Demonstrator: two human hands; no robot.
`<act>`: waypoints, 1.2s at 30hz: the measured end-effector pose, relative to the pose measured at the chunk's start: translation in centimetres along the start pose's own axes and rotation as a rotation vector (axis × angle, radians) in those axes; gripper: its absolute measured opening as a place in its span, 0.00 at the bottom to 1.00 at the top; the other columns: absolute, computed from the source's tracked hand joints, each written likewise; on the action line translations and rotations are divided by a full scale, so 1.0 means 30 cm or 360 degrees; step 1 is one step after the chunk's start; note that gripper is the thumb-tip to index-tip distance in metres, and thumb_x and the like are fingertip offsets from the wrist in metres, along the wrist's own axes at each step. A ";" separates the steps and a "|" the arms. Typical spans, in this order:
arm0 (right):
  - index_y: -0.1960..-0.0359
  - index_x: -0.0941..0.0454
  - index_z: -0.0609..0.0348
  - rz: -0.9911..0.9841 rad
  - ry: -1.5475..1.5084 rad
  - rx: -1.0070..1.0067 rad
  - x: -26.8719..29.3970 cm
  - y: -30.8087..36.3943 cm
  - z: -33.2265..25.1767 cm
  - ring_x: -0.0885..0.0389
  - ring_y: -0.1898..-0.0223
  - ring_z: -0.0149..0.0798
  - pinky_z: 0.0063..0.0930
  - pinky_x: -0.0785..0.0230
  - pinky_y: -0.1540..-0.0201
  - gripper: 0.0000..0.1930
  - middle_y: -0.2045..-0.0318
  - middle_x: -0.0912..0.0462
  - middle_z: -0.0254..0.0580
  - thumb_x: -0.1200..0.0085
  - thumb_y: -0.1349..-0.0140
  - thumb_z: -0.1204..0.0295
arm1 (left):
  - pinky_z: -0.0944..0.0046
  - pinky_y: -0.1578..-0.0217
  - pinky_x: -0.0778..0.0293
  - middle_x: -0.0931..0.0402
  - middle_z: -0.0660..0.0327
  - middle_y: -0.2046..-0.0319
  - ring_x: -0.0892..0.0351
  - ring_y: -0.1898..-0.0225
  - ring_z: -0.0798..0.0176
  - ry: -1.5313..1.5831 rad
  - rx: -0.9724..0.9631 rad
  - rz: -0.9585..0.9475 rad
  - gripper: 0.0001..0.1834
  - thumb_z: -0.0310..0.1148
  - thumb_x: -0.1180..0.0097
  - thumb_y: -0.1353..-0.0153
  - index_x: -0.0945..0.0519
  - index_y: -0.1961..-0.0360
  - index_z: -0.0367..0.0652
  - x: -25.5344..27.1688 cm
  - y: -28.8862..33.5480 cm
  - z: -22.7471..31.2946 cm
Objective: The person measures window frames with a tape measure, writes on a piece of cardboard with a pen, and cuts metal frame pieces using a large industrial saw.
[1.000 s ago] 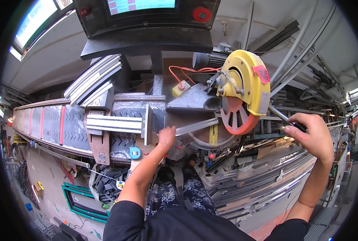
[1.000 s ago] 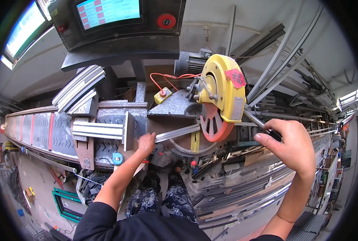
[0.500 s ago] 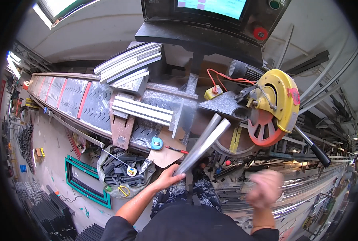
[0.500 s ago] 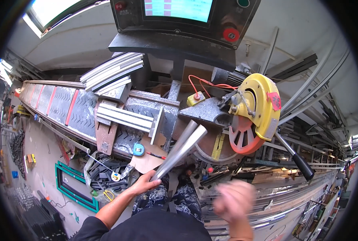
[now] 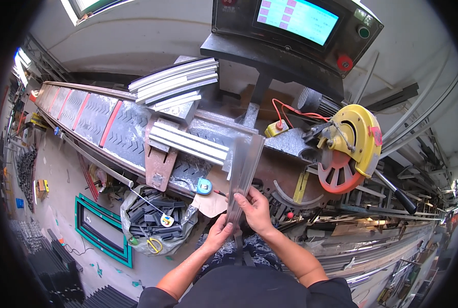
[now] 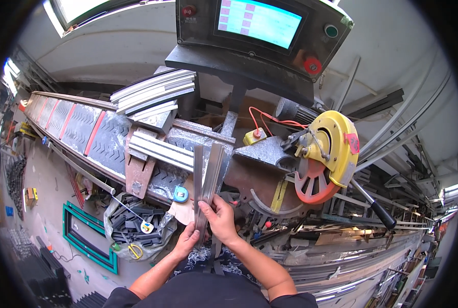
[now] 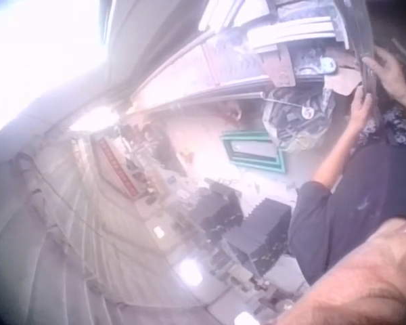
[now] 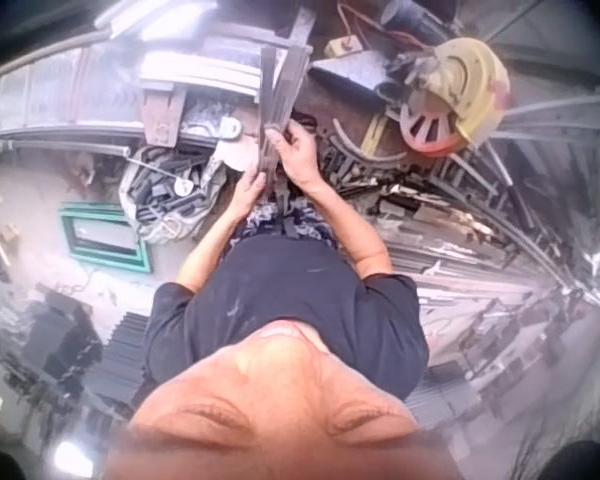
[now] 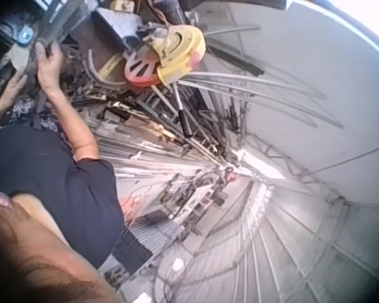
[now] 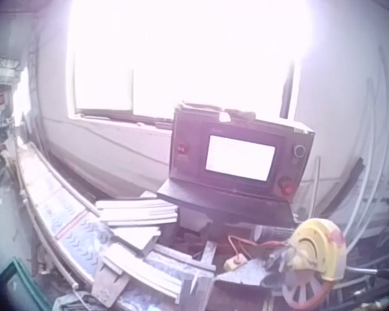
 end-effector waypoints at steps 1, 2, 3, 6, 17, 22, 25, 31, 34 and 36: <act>0.58 0.29 0.66 0.0003 0.0096 0.0035 0.002 0.007 0.001 0.22 0.63 0.32 0.25 0.29 0.59 0.11 0.65 0.21 0.42 0.52 0.38 0.70 | 0.73 0.63 0.33 0.29 0.66 0.70 0.31 0.66 0.74 0.0076 -0.0002 -0.0006 0.26 0.50 0.54 0.38 0.34 0.51 0.38 -0.007 -0.002 0.015; 0.59 0.29 0.66 0.0028 0.0122 0.0039 0.001 0.018 -0.004 0.22 0.65 0.30 0.23 0.29 0.60 0.11 0.68 0.20 0.40 0.51 0.38 0.70 | 0.74 0.61 0.36 0.30 0.68 0.70 0.33 0.65 0.76 0.0173 0.0058 0.0040 0.24 0.49 0.55 0.37 0.32 0.52 0.39 -0.020 -0.001 0.032; 0.59 0.29 0.66 0.0022 0.0125 0.0044 -0.005 0.028 -0.018 0.22 0.65 0.30 0.23 0.29 0.60 0.11 0.68 0.20 0.40 0.51 0.38 0.70 | 0.74 0.61 0.36 0.30 0.68 0.70 0.33 0.65 0.76 0.0174 0.0050 0.0042 0.24 0.49 0.55 0.37 0.32 0.52 0.39 -0.018 -0.003 0.031; 0.66 0.27 0.65 0.0196 0.0331 0.0113 0.000 0.046 -0.031 0.30 0.73 0.20 0.17 0.35 0.69 0.08 0.76 0.25 0.31 0.49 0.40 0.71 | 0.77 0.66 0.40 0.32 0.74 0.70 0.38 0.68 0.79 0.0287 0.0149 0.0174 0.17 0.45 0.56 0.35 0.26 0.60 0.41 -0.002 -0.022 0.017; 0.67 0.26 0.65 0.0490 0.1016 0.0355 0.075 0.102 -0.126 0.26 0.77 0.26 0.20 0.34 0.72 0.09 0.78 0.22 0.38 0.46 0.43 0.70 | 0.77 0.64 0.37 0.30 0.71 0.71 0.33 0.67 0.78 0.0374 0.0007 0.0162 0.11 0.38 0.52 0.37 0.26 0.63 0.41 -0.116 -0.121 0.067; 0.70 0.26 0.62 0.0545 0.1224 0.0586 0.148 0.115 -0.114 0.23 0.79 0.40 0.28 0.33 0.76 0.08 0.81 0.23 0.43 0.45 0.45 0.70 | 0.76 0.72 0.34 0.29 0.67 0.73 0.30 0.73 0.75 0.0319 -0.0201 0.0363 0.08 0.36 0.56 0.35 0.30 0.65 0.43 -0.105 -0.168 0.147; 0.70 0.26 0.60 0.0490 0.1112 0.0550 0.160 0.131 -0.103 0.23 0.78 0.46 0.32 0.33 0.76 0.08 0.81 0.24 0.45 0.44 0.46 0.69 | 0.77 0.78 0.42 0.34 0.70 0.77 0.38 0.79 0.79 0.0453 -0.0243 0.0355 0.07 0.35 0.52 0.37 0.30 0.63 0.43 -0.123 -0.187 0.205; 0.70 0.26 0.60 0.0355 0.1288 0.0731 0.142 0.152 -0.114 0.25 0.80 0.46 0.32 0.34 0.77 0.07 0.82 0.26 0.43 0.43 0.48 0.72 | 0.77 0.72 0.35 0.27 0.69 0.74 0.32 0.74 0.78 0.0597 -0.0054 0.0026 0.09 0.28 0.42 0.45 0.27 0.63 0.41 -0.210 -0.198 0.297; 0.69 0.27 0.60 0.0372 0.1271 0.0772 0.148 0.158 -0.105 0.25 0.80 0.45 0.32 0.34 0.77 0.09 0.82 0.26 0.42 0.42 0.48 0.71 | 0.77 0.75 0.38 0.26 0.68 0.73 0.34 0.76 0.77 0.0596 -0.0139 0.0033 0.07 0.29 0.43 0.44 0.27 0.66 0.43 -0.192 -0.197 0.289; 0.69 0.27 0.59 0.0379 0.1331 0.0909 0.146 0.162 -0.117 0.26 0.80 0.43 0.31 0.35 0.77 0.10 0.82 0.26 0.40 0.40 0.49 0.69 | 0.78 0.75 0.41 0.27 0.70 0.73 0.35 0.75 0.78 0.0647 -0.0189 0.0053 0.04 0.31 0.45 0.42 0.28 0.67 0.46 -0.171 -0.194 0.289</act>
Point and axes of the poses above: each hand's wrist, its own y-axis away from the middle knuckle, its own x-axis out of the back of the hand, z = x × y, the point moved 3 cm from there along -y, towards the middle knuckle
